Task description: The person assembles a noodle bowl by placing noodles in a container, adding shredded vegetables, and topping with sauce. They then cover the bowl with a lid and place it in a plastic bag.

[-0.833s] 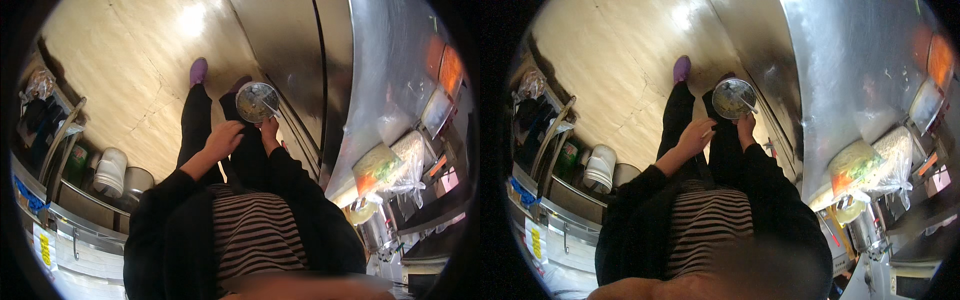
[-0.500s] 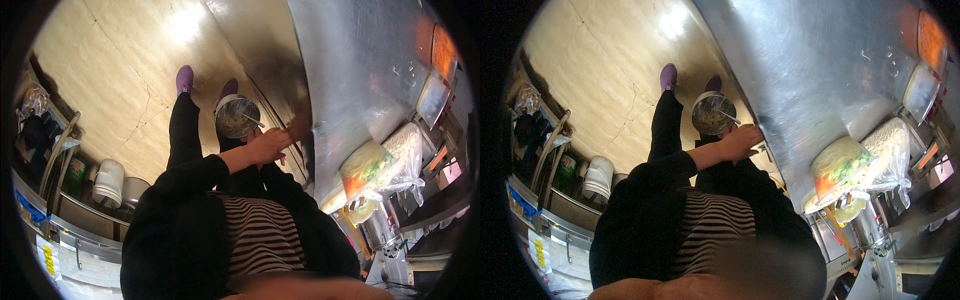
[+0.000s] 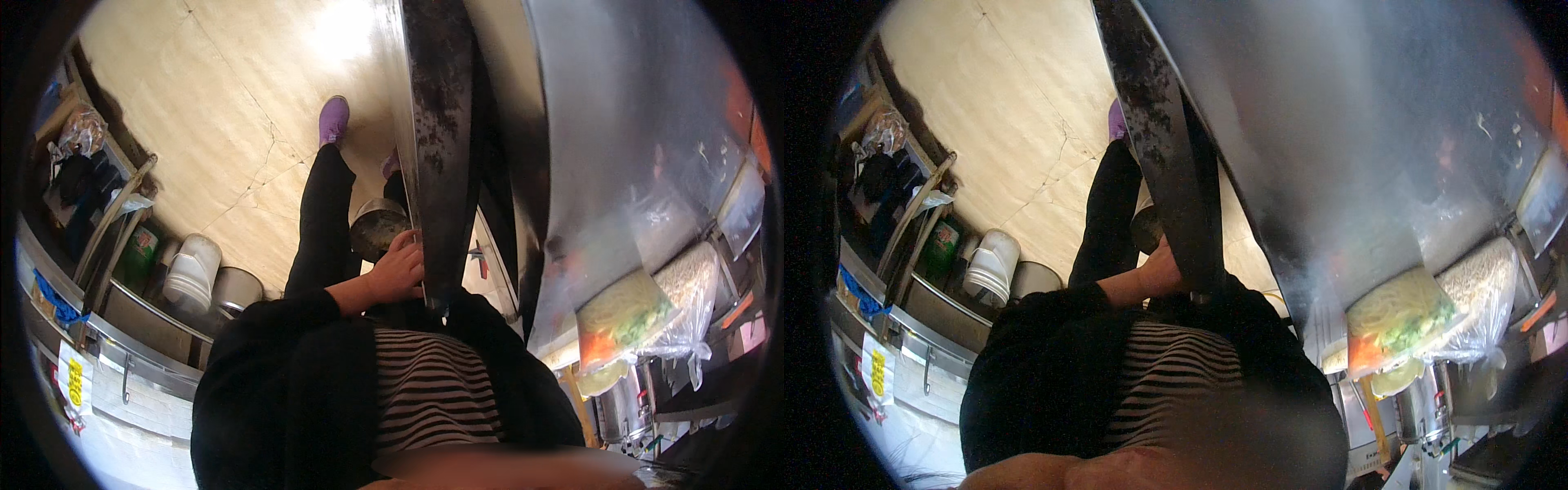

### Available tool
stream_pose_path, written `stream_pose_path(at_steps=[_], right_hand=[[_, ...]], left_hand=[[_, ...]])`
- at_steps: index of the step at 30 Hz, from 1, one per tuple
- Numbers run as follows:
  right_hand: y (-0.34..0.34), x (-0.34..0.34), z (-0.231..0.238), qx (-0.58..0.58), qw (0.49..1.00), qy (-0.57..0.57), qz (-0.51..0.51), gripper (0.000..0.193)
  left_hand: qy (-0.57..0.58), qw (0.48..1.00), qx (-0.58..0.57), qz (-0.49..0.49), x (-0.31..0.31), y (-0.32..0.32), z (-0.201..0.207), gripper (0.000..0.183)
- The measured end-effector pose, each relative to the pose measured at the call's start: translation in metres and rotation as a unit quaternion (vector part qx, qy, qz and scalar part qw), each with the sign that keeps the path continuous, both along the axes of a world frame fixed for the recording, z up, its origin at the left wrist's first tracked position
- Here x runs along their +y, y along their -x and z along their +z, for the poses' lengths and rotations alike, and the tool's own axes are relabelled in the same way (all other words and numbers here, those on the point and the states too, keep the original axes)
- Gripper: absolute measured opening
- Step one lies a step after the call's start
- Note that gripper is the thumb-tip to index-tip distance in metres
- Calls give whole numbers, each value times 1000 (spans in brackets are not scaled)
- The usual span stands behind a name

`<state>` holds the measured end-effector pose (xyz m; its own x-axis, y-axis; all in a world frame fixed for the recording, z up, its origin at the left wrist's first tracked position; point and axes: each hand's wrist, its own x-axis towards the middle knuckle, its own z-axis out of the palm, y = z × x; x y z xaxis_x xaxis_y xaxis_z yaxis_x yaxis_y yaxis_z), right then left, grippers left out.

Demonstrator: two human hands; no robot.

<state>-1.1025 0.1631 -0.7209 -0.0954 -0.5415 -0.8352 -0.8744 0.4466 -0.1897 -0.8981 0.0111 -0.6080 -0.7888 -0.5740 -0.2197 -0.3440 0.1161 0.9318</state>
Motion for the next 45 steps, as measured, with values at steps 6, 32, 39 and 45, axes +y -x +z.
stream_pose_path(at_steps=[6, 32, 39, 45], right_hand=[[-43, -24, -25, -113, 991, -75, 11, 42], [5, -274, -204, -32, 863, 301, -404, 32], [13, -320, -196, -22, 863, 285, -417, 34], [3, -308, -185, 5, 881, 291, -373, 35]], left_hand=[[54, 998, -20, 0, -1, -45, 2, 46], [-237, 971, -16, -38, -33, -154, -1, 46], [-168, 985, -14, -44, -39, -163, 4, 52], [-148, 985, -69, -60, -33, -162, 9, 64]])
